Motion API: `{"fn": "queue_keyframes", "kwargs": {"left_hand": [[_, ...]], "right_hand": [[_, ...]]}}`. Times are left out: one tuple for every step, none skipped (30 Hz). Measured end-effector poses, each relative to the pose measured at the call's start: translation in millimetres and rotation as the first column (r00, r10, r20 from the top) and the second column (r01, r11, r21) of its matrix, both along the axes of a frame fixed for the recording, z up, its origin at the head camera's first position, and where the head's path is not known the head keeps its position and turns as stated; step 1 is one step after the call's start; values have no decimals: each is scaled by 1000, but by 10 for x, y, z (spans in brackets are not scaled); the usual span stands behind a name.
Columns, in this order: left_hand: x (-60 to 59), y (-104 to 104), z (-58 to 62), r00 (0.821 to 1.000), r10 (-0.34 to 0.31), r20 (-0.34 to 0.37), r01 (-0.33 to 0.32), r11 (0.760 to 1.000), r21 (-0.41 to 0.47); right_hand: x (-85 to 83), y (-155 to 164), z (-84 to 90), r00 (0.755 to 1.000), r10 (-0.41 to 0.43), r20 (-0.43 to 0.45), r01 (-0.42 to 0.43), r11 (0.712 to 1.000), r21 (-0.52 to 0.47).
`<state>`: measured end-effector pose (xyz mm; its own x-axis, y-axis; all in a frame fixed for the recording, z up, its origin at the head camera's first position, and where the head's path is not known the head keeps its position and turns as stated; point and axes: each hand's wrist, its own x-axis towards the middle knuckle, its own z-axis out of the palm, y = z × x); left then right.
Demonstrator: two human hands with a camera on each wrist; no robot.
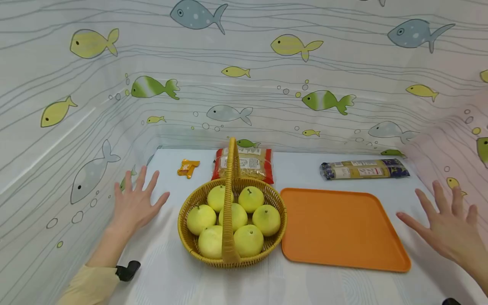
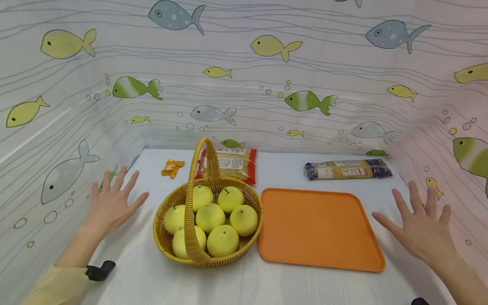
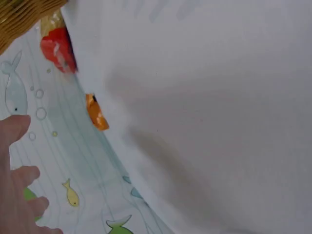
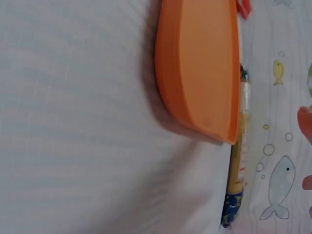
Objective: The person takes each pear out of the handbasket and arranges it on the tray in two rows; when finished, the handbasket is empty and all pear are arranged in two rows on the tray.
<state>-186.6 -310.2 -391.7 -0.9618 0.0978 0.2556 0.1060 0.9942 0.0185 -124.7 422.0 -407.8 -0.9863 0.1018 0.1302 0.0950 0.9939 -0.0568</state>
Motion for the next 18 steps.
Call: {"fn": "queue_keyframes", "kwargs": {"left_hand": [[-5, 14, -3, 1000, 0, 9, 0, 1000, 9], [-12, 32, -9, 1000, 2, 21, -3, 1000, 25], [-16, 55, -12, 999, 1, 39, -3, 999, 53], [-30, 83, -16, 998, -4, 62, -1, 996, 93], [-45, 114, -21, 996, -15, 90, 2, 989, 149], [-55, 148, -26, 992, -28, 120, 3, 978, 208], [-65, 184, -32, 988, -42, 150, 0, 963, 269], [-73, 220, -38, 982, -60, 180, -3, 944, 329], [-81, 253, -45, 976, -79, 205, -6, 923, 386], [-90, 287, -48, 969, -96, 227, -12, 902, 432], [-101, 312, -51, 964, -110, 243, -17, 883, 469], [-108, 339, -47, 960, -122, 253, -19, 870, 492], [-122, 359, -47, 956, -136, 260, -17, 858, 513], [-137, 379, -46, 952, -153, 265, -12, 846, 533], [-153, 391, -54, 948, -174, 265, -2, 832, 555], [-170, 400, -63, 944, -202, 262, 11, 811, 584], [-188, 402, -85, 938, -234, 256, 27, 786, 618], [-205, 404, -107, 930, -273, 245, 46, 750, 660]], "right_hand": [[4, -12, -12, 1000, 14, -8, -14, 1000, -20], [6, -30, -25, 1000, 22, -12, -22, 999, -44], [6, -50, -41, 999, 39, -22, -41, 997, -72], [4, -75, -54, 998, 58, -33, -61, 993, -103], [1, -103, -66, 996, 77, -41, -82, 987, -139], [0, -142, -77, 995, 93, -45, -99, 980, -174], [-2, -188, -89, 993, 106, -47, -114, 973, -202], [-2, -240, -94, 992, 116, -45, -124, 966, -228], [-1, -289, -95, 990, 135, -47, -142, 956, -255], [-3, -341, -90, 988, 147, -49, -155, 946, -286], [-4, -394, -77, 986, 159, -51, -167, 935, -312], [-8, -454, -60, 985, 163, -50, -171, 928, -331], [-15, -509, -42, 984, 171, -54, -179, 920, -349], [-20, -563, -20, 982, 177, -60, -186, 912, -366], [-25, -616, -1, 982, 180, -64, -191, 904, -383], [-29, -671, 15, 981, 180, -68, -192, 898, -396], [-32, -723, 27, 981, 179, -71, -193, 892, -408], [-34, -773, 37, 981, 179, -70, -192, 885, -425]]}}
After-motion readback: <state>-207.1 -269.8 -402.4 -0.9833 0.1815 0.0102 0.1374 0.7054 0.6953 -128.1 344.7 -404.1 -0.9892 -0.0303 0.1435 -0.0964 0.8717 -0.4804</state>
